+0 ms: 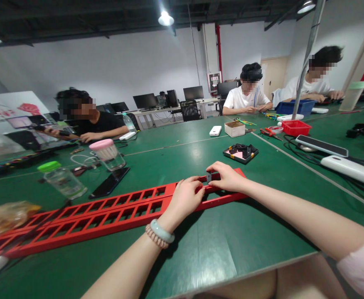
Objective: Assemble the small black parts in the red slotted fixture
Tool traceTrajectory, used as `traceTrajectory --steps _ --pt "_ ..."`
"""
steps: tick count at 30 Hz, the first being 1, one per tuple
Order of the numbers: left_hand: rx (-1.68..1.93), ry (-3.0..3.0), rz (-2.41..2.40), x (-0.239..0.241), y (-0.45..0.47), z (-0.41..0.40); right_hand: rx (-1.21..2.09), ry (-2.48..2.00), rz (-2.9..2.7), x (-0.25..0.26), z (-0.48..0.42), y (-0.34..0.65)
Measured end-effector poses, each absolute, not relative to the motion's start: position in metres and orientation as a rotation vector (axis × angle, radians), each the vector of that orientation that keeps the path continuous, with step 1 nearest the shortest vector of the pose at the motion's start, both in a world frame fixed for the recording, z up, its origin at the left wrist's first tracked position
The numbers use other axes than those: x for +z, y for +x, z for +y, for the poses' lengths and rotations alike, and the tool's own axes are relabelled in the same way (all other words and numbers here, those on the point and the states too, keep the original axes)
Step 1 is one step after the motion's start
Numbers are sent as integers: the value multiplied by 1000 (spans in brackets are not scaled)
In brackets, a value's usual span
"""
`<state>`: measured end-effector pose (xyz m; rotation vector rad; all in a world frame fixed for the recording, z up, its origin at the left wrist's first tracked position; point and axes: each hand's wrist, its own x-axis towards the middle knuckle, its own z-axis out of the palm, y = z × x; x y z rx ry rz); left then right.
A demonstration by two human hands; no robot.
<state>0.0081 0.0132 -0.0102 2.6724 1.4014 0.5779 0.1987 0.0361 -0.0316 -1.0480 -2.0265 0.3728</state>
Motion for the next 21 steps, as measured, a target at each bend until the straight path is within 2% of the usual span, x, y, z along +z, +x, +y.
traceTrajectory --steps 6,21 --pt "567 2656 1400 -8 9 12 496 -1020 -1979 -34 37 199" --pt "475 2678 1460 -8 10 13 439 -1023 -2037 -31 37 200"
